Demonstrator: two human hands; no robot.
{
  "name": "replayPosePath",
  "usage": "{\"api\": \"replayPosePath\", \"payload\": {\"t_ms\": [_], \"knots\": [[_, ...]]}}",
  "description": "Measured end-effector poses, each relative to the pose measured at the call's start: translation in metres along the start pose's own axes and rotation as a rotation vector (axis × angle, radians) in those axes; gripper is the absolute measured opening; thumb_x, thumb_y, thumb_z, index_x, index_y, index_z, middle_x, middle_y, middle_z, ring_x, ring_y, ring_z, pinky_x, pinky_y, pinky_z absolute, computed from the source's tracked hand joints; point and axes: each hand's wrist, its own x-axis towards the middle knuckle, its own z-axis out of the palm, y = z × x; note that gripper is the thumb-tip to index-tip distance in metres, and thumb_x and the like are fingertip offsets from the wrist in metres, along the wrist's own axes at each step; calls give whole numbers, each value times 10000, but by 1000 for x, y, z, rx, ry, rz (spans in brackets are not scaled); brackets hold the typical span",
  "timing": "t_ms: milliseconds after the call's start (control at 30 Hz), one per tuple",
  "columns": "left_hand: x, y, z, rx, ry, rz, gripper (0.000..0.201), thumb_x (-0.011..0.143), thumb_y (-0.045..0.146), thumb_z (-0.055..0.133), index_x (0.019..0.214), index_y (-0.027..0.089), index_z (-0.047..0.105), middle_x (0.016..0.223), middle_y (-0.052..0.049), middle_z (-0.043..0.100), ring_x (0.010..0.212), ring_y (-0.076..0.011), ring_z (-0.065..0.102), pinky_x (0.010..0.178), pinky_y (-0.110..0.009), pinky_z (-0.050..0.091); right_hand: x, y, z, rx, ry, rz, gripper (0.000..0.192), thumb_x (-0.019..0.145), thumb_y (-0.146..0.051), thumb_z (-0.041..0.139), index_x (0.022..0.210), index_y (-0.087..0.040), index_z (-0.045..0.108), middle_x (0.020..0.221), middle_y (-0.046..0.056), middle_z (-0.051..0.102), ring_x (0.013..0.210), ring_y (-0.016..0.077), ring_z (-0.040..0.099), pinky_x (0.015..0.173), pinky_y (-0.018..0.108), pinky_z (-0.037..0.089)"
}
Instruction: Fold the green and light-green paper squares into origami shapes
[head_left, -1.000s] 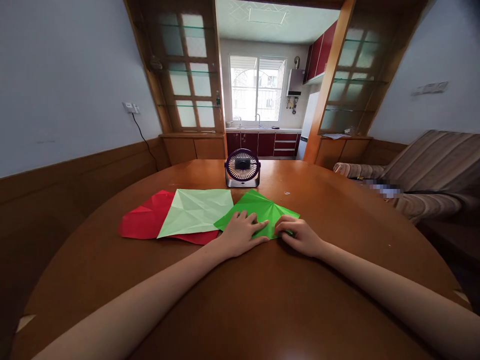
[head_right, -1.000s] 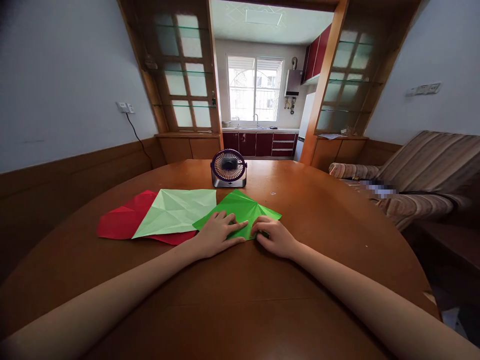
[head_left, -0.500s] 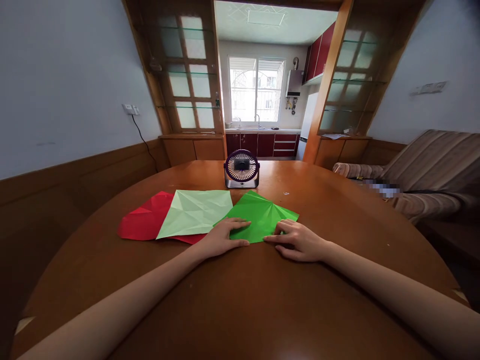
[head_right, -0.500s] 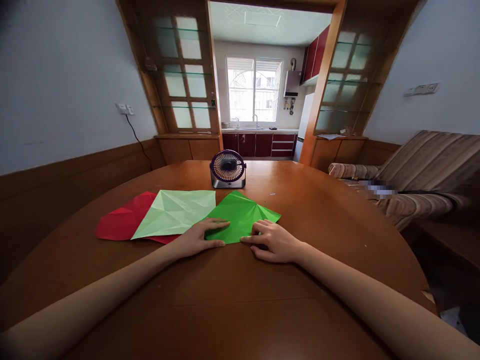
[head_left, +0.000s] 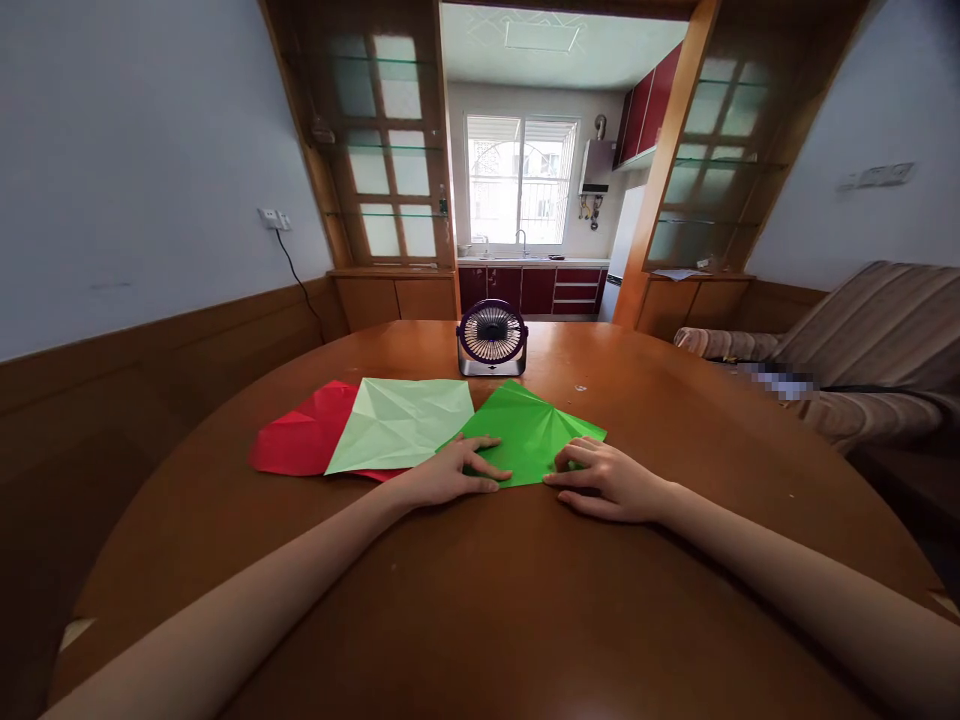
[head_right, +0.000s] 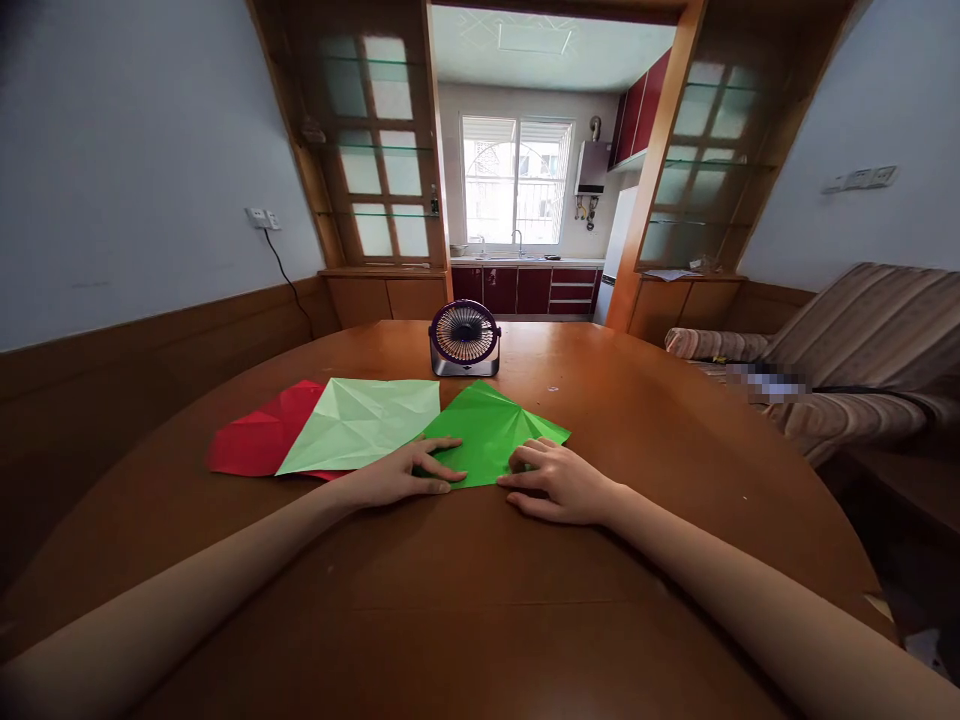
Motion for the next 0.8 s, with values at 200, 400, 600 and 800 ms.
{"api": "replayPosePath", "payload": {"t_ms": [200,400,600,800], "knots": [[-2,1,1,42,48,53,243,852,371,658,1079,314,720,1501,-68,400,1349,-286,411,1097,-500,310,-13,11,-9,52,37,15,301,963,-310,458,960,-185,732,880,89,602,827,182,549,767,325,458],[-3,2,2,76,77,77,235,859,387,645,1068,317,724,1481,-80,428,1341,-291,426,1065,-504,355,-26,22,-13,149,71,83,388,963,-286,470,622,-169,614,856,83,597,761,157,550,733,312,470],[-4,4,12,102,205,63,257,800,454,702,988,288,758,1396,-82,526,1269,-287,495,1041,-466,390,-31,27,-10,253,70,128,398,956,-261,480,583,-156,577,985,113,616,903,176,607,820,331,498],[-2,7,19,498,227,447,286,984,311,453,1083,216,703,1122,-76,691,1039,-201,624,911,-349,473,-28,22,-11,321,73,128,247,945,-268,508,791,-153,662,967,110,635,986,194,623,841,326,515]]}}
